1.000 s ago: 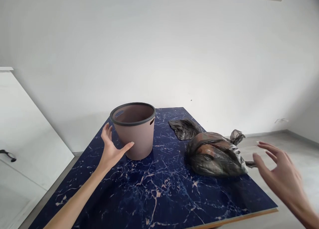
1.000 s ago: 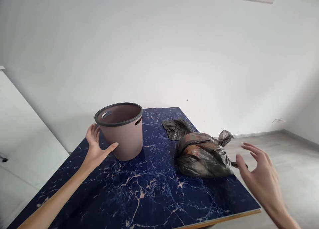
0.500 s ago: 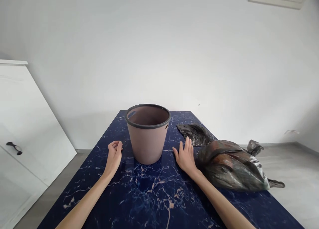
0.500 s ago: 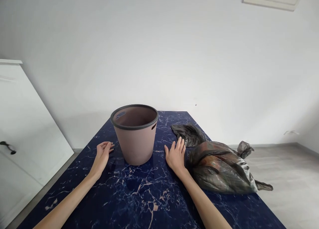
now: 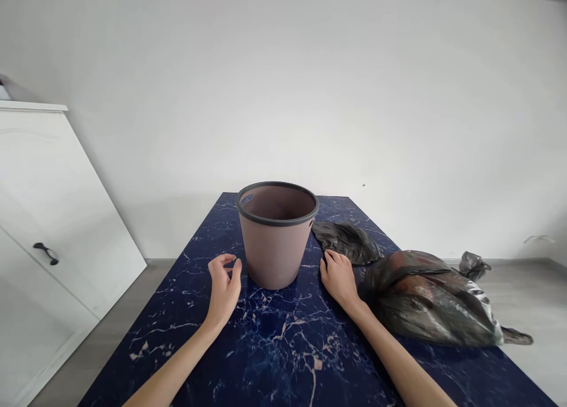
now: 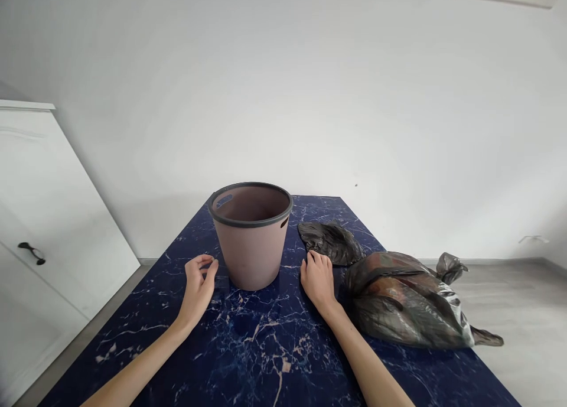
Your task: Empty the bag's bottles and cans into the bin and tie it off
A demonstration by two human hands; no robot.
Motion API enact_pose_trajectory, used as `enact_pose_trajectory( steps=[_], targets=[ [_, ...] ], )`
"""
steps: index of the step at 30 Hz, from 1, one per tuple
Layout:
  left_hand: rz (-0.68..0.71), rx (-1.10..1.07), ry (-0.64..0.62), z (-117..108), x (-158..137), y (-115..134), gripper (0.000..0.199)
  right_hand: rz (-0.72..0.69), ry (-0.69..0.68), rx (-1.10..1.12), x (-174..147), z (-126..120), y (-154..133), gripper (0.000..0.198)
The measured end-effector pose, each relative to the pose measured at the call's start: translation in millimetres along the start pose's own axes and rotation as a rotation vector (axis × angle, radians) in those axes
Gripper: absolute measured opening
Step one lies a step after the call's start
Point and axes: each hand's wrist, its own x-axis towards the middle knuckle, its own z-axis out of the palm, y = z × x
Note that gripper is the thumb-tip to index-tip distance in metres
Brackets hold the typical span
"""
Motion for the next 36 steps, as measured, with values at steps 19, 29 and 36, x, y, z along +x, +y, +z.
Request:
enact_pose_trajectory(
  steps=[19,29,36],
  targets=[
    [0.754,0.234,-0.188,3,-28,37,0.011,0.353,-0.192,1.159,10,-33,-29,0.025],
    [0.629,0.175,-0.281,2,-27,36,0.006,0.164,-0.221,0.77,-5,-41,-55,0.021],
    [0.762,0.332,-0.551,2,-33,30,0.012,0.209,0.129,0.339,-1,-36,-27,0.051]
  ],
)
